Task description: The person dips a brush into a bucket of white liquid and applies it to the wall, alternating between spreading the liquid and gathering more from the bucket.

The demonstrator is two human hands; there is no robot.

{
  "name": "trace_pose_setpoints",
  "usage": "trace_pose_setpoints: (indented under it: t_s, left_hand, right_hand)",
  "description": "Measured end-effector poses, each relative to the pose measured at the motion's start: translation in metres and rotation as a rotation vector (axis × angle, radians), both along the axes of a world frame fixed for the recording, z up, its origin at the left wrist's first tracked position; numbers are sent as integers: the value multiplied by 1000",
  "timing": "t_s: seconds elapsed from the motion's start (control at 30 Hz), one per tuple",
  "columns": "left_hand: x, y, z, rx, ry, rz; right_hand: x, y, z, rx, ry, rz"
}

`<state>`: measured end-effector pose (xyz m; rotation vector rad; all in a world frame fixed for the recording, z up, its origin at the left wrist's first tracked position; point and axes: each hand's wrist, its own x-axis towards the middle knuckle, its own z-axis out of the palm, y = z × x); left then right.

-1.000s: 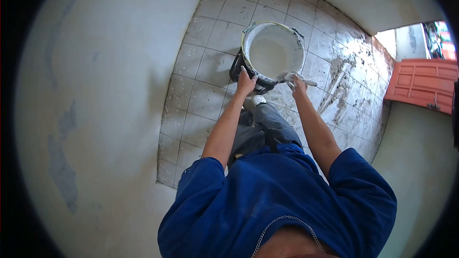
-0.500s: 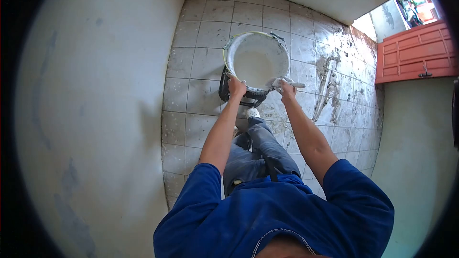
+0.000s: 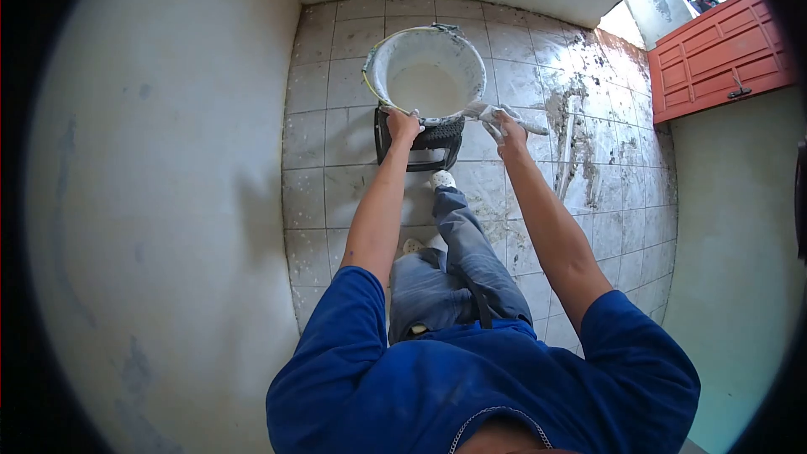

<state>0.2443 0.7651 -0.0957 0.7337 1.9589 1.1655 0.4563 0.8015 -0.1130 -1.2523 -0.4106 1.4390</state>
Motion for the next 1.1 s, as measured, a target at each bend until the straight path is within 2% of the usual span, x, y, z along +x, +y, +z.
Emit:
trace_pose_setpoints:
  t_s: [0.1,0.2,0.33,0.4,0.43,0.53,0.57,0.6,0.63,0.7,0.8,0.9,1.0,1.1]
  left_hand:
    - [6,10,-18,12,-23,28]
    - [-6,38,-89,4,-24,2]
    - [-15,46,-130,-101,221,-45]
    - [-13,43,-137,-123,271,-37]
    - [-11,39,-139,-146,274,-56]
    - [-14,28,-100,-224,232,-158]
    - [-7,20,-74,-231,275,-138]
    - [-3,16,-69,-240,305,-108]
    - [-8,16,-80,-173,282,-197]
    - [-5,15,-101,-195,353,-168]
    - [-6,20,-109,-242,329,-183]
    - [2,19,-101,-262,339,-152]
    - [3,20,-97,-201,369,-107]
    - [7,16,-100,-221,372,-107]
  right_hand:
    - [12,5,0,43,-5,48]
    - [10,11,18,57,-1,78]
    - [-1,36,19,64,-78,188]
    - [-16,44,33,106,-211,273]
    - [-22,53,29,143,-399,318]
    - [-41,98,-5,380,-745,555]
    - [-49,118,-26,410,-845,605]
    - [-55,135,-39,517,-901,676]
    - [-61,151,-48,629,-948,759]
    - [-78,159,-58,776,-1037,908]
    - [-100,174,-93,823,-1049,1051]
    - [-107,177,-117,693,-1085,1184]
    - [-112,183,-139,755,-1045,1293]
    - [-99,186,-167,537,-655,1254]
